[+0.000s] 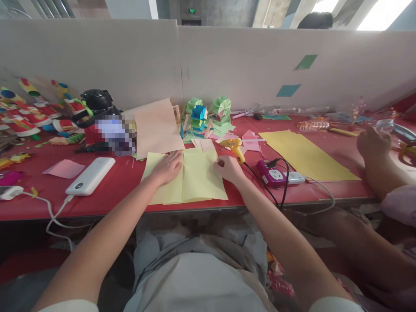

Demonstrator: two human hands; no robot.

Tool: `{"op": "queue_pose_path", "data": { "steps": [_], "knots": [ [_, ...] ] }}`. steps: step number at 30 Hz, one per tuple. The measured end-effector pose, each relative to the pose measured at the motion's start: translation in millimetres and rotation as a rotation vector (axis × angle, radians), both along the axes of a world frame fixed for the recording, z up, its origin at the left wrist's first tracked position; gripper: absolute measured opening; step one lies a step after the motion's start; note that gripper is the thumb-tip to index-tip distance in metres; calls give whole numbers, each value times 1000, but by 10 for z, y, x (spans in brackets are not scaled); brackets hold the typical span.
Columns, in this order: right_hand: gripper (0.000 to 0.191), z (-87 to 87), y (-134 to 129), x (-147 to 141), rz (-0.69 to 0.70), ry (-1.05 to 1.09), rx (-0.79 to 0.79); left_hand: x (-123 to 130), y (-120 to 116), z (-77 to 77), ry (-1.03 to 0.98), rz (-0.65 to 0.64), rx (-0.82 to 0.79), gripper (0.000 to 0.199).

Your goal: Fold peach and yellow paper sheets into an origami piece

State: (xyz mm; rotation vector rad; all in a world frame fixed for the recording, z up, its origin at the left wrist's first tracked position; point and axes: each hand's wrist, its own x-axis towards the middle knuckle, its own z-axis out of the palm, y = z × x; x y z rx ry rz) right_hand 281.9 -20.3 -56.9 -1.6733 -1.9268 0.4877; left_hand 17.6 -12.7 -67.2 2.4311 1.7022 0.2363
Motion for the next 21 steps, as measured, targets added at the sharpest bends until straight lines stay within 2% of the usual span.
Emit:
{"op": "queue_pose_path", "data": {
  "steps": [10, 16, 21],
  "knots": [
    [26, -4, -2, 1, 3, 22, 13, -22, 15, -30, -36, -9, 22, 58],
    [43, -9, 18, 65, 76, 120, 1, -18, 11, -22, -36, -12, 37, 58],
    [32, 27, 45, 131, 183, 56, -86, -11, -38, 8, -119, 23, 89, 54]
  ]
}}
